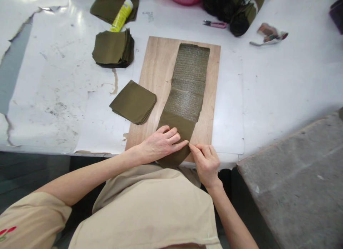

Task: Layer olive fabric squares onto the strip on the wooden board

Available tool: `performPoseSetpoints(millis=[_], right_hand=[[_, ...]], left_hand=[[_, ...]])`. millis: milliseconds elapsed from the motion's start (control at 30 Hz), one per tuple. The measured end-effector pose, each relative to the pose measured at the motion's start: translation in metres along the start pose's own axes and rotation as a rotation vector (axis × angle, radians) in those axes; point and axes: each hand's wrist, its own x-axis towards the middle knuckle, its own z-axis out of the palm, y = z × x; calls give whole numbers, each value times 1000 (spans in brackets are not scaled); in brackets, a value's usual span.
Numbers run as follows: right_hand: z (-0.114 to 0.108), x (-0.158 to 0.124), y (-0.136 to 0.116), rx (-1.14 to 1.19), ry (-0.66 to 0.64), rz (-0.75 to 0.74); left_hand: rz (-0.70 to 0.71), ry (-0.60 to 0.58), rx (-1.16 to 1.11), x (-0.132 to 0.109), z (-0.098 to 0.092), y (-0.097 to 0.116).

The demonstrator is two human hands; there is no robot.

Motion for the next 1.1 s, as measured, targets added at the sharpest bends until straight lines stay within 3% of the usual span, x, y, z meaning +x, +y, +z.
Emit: performPoseSetpoints(millis=[833,1100], right_hand=[[-13,-17,2,-232,-80,-5],[-20,-6,-7,-54,-17,115]], left_hand=[[24,-46,71,6,-7,5],[31,-24,30,2,-7,2]])
